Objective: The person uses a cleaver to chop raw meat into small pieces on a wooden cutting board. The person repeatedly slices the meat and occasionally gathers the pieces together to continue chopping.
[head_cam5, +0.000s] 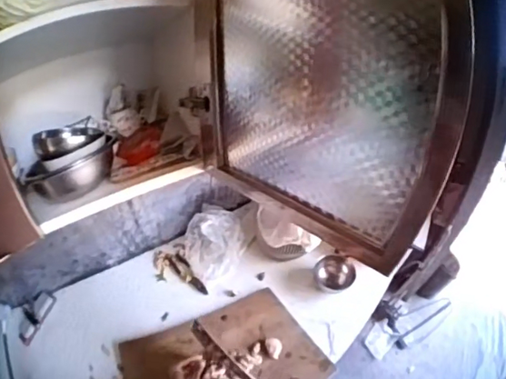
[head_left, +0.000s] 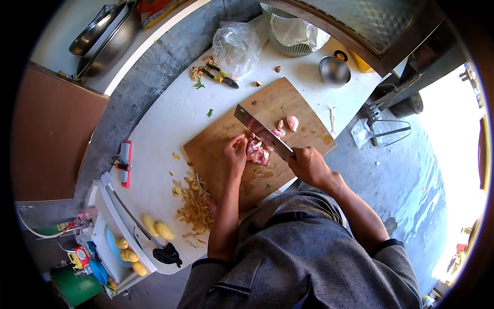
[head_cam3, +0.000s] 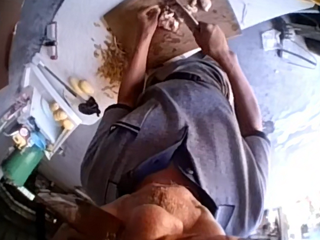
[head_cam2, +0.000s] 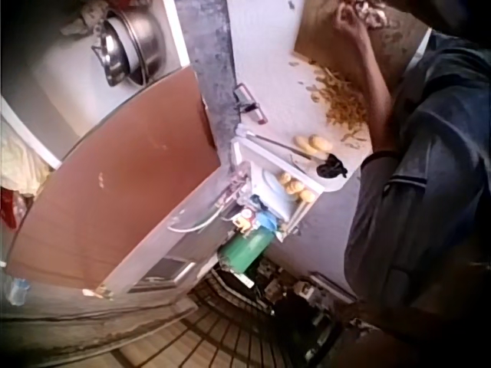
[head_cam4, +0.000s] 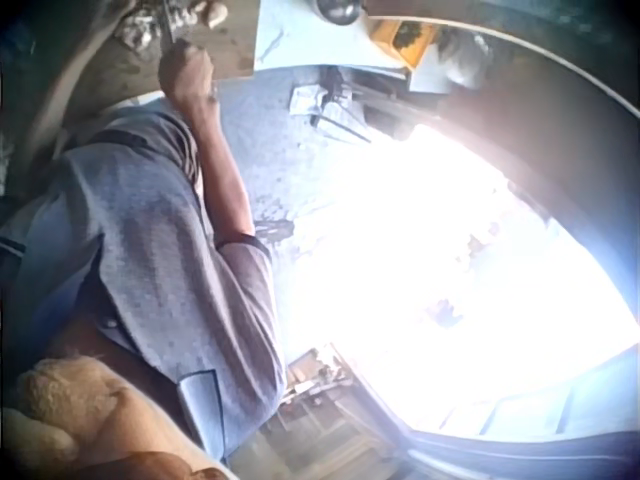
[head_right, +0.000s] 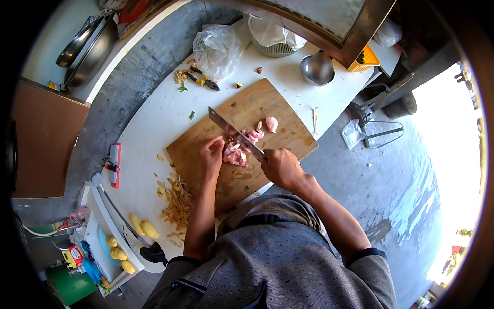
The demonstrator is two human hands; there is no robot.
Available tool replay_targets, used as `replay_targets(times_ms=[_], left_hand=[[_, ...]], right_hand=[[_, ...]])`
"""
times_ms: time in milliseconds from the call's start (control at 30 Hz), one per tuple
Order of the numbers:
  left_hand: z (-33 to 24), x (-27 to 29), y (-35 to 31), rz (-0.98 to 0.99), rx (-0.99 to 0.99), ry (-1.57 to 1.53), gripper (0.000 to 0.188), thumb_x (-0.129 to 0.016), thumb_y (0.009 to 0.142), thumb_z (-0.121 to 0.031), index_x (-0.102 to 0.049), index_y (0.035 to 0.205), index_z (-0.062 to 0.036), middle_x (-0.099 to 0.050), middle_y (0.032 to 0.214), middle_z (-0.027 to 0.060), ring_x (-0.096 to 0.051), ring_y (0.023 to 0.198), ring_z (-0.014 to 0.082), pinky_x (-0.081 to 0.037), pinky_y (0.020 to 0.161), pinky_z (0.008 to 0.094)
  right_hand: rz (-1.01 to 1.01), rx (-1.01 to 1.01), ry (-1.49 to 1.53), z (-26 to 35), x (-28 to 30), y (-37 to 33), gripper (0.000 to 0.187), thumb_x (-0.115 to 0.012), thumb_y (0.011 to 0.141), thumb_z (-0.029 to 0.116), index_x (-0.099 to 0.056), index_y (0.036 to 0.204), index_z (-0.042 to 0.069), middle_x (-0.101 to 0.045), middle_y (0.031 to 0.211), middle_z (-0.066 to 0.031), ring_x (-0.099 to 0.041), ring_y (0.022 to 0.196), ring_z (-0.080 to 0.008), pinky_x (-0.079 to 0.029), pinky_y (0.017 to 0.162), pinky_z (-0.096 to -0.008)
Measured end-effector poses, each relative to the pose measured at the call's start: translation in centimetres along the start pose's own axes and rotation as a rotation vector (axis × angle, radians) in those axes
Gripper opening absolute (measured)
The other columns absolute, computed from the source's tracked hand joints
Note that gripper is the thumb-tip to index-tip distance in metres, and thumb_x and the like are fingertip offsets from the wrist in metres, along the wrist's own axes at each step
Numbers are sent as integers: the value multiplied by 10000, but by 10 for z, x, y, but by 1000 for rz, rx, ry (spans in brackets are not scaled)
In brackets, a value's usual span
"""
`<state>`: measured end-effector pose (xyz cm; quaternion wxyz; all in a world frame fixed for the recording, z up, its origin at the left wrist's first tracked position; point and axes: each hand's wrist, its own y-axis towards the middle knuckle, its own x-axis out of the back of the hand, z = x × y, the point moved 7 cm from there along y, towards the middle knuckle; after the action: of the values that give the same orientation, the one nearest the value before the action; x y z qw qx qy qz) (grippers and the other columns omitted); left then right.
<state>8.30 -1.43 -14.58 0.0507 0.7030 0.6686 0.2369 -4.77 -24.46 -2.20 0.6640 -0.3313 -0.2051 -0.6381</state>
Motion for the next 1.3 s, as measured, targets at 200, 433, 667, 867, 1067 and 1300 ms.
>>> replay_targets(times_ms=[200, 433, 667, 867, 1067, 1300], left_hand=[[-21, 11, -47, 88, 450, 8, 267, -869, 963, -178, -747, 1043, 46, -725, 812, 51, -640, 706, 98, -513, 636, 284], [-7, 7, -60, 73, 477, -29, 328, -864, 981, -274, -726, 933, 19, -693, 749, 57, -637, 667, 120, -520, 611, 311], [32, -5, -65, 79, 398, -95, 212, -842, 967, -174, -734, 943, 7, -718, 816, 119, -679, 712, 209, -555, 673, 364], [5, -4, -63, 143, 401, -1, 115, -795, 983, -97, -737, 1013, -3, -725, 901, 136, -712, 739, 242, -573, 679, 375], [-8, 0, -58, 199, 394, -8, 114, -786, 983, -81, -734, 1062, -16, -721, 920, 154, -755, 788, 288, -599, 700, 398], [-56, 0, -40, 263, 310, 142, 120, -765, 957, -36, -741, 1074, -22, -718, 910, 193, -727, 796, 392, -576, 704, 470]], right_hand=[[117, 94, -135, 3, -21, -2, 165, -605, 982, 115, -682, 923, -18, -702, 770, -304, -721, 757, -510, -591, 726, -586], [188, 106, -229, 11, -27, 5, 130, -582, 956, 64, -662, 893, -19, -716, 785, -294, -738, 781, -492, -592, 727, -586], [237, 104, -284, 11, -22, -4, 127, -567, 941, 38, -660, 878, -22, -725, 819, -290, -737, 785, -498, -594, 732, -573], [293, -32, -191, 0, -19, -11, 139, -589, 930, 27, -693, 867, -40, -734, 846, -302, -743, 814, -496, -594, 755, -564], [456, -56, -211, -1, -37, 10, 166, -609, 907, 36, -719, 821, -54, -727, 852, -320, -759, 843, -475, -601, 759, -553], [462, -26, -320, 10, -51, 35, 163, -623, 908, 57, -720, 823, -42, -734, 844, -294, -750, 825, -478, -611, 777, -543]])
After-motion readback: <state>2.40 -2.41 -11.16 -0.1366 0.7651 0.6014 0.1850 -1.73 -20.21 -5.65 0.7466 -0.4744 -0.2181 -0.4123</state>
